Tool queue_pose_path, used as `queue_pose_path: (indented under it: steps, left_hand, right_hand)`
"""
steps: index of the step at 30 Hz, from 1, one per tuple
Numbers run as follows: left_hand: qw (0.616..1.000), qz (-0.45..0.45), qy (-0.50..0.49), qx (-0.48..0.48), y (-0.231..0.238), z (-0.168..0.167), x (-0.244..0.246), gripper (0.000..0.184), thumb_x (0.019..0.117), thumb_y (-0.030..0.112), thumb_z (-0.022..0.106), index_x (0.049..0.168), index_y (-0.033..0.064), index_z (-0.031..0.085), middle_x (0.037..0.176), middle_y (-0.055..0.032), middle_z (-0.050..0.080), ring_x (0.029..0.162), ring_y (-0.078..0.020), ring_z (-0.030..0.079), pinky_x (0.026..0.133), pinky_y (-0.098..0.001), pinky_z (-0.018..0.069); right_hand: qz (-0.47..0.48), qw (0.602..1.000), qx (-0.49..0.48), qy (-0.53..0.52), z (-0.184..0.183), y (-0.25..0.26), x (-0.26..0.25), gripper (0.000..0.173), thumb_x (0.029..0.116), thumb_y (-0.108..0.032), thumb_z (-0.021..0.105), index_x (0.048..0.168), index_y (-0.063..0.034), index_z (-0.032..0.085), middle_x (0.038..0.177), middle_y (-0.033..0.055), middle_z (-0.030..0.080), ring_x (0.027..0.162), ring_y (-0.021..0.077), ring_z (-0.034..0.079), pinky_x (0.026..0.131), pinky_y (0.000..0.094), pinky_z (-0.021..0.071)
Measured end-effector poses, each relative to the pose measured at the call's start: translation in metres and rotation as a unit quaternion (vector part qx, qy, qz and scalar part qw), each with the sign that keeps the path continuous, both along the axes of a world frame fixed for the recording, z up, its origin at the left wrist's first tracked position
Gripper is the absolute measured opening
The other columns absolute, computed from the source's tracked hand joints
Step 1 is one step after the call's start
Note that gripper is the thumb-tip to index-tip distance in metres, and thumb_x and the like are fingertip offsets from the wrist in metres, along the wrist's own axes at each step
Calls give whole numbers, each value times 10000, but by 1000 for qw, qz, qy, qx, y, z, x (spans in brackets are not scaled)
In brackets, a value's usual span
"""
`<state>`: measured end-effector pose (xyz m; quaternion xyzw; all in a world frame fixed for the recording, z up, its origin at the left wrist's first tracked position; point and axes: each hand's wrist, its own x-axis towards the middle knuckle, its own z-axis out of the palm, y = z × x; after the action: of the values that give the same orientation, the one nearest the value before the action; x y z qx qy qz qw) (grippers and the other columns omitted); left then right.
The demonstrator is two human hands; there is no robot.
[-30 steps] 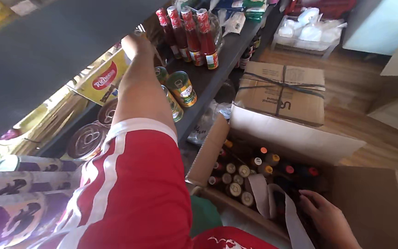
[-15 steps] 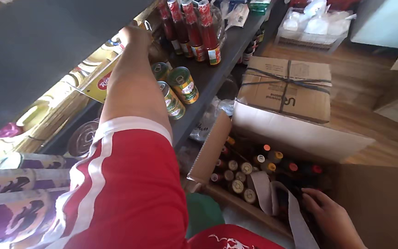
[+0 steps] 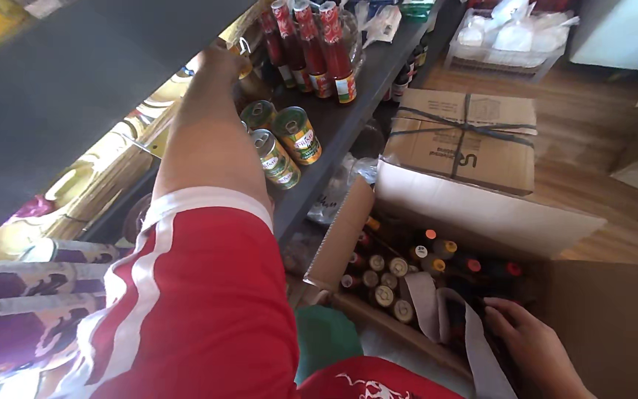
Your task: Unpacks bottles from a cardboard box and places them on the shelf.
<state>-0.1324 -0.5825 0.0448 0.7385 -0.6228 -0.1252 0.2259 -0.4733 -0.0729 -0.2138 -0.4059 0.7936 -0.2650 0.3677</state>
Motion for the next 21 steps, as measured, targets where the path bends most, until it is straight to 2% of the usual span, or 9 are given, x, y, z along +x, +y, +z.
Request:
queue_pose_path:
  steps: [4, 8, 11, 13, 15, 16, 17, 19, 21]
  left_hand:
    - [997, -51, -52, 22, 4, 5, 3, 713, 892, 92, 742, 1524, 23, 417, 1485, -279, 487, 1384, -427, 470, 1122, -607, 383]
    - [987, -99, -100, 79, 42, 28, -2, 713, 961, -34, 613, 1583, -34, 266, 1522, -335, 415, 1401, -483, 428, 1127, -609, 354]
    - [964, -125, -210, 107, 51, 37, 10, 613, 983, -30, 604, 1523, -122, 330, 1492, -393, 418, 1420, -527, 393, 1166, -617, 297]
    - [935, -108, -304, 148, 61, 45, 5, 594, 982, 27, 645, 1501, -110, 390, 1464, -428, 420, 1419, -562, 373, 1148, -678, 282]
    - [903, -74, -382, 183, 68, 49, 1, 570, 986, 72, 652, 1488, -87, 433, 1437, -429, 446, 1394, -563, 409, 1115, -684, 326]
    - [888, -59, -410, 198, 70, 49, 1, 530, 997, 71, 635, 1457, -116, 450, 1417, -430, 462, 1374, -560, 430, 1098, -671, 343]
    - [882, -42, -423, 204, 73, 48, 0, 466, 1007, 50, 611, 1404, -156, 481, 1392, -438, 477, 1354, -566, 447, 1086, -673, 356]
    - [867, -22, -452, 208, 79, 45, 0, 320, 1022, 30, 536, 1223, -219, 538, 1319, -453, 511, 1310, -576, 486, 1040, -687, 390]
    - [856, -19, -470, 215, 83, 47, 2, 299, 1033, 31, 496, 1192, -216, 551, 1307, -438, 528, 1298, -558, 508, 1023, -682, 410]
  right_hand:
    - [-1, 1000, 5, -10, 2, 0, -2, 264, 1030, -135, 612, 1226, 22, 695, 1034, 234, 732, 904, 372, 726, 857, 591, 565]
    - [-2, 1000, 17, -14, 4, -1, -1, 262, 1030, -123, 611, 1231, 23, 694, 1041, 235, 731, 899, 368, 726, 856, 578, 568]
    - [7, 1000, 19, -13, 5, -1, -1, 263, 1027, -120, 611, 1233, 24, 691, 1031, 232, 734, 900, 365, 727, 858, 578, 564]
    - [8, 1000, 13, -10, 4, 0, 0, 257, 1024, -115, 615, 1224, 27, 693, 1027, 235, 732, 899, 367, 724, 857, 575, 565]
    - [9, 1000, 17, -9, 3, 0, 0, 257, 1029, -120, 612, 1224, 26, 692, 1037, 237, 730, 913, 367, 722, 865, 570, 563]
    - [10, 1000, 19, -8, 2, 0, 0, 262, 1030, -124, 608, 1229, 24, 691, 1039, 235, 729, 917, 365, 721, 867, 569, 561]
    - [10, 1000, 16, -5, 1, 1, -1, 262, 1029, -125, 607, 1226, 24, 693, 1030, 233, 731, 910, 364, 720, 861, 569, 561]
    - [11, 1000, 13, 1, 1, 1, -1, 259, 1029, -126, 609, 1222, 23, 697, 1026, 234, 732, 910, 369, 721, 860, 580, 557]
    - [12, 1000, 21, -1, 2, 0, -1, 265, 1033, -131, 609, 1231, 23, 695, 1047, 242, 729, 935, 384, 717, 880, 593, 547]
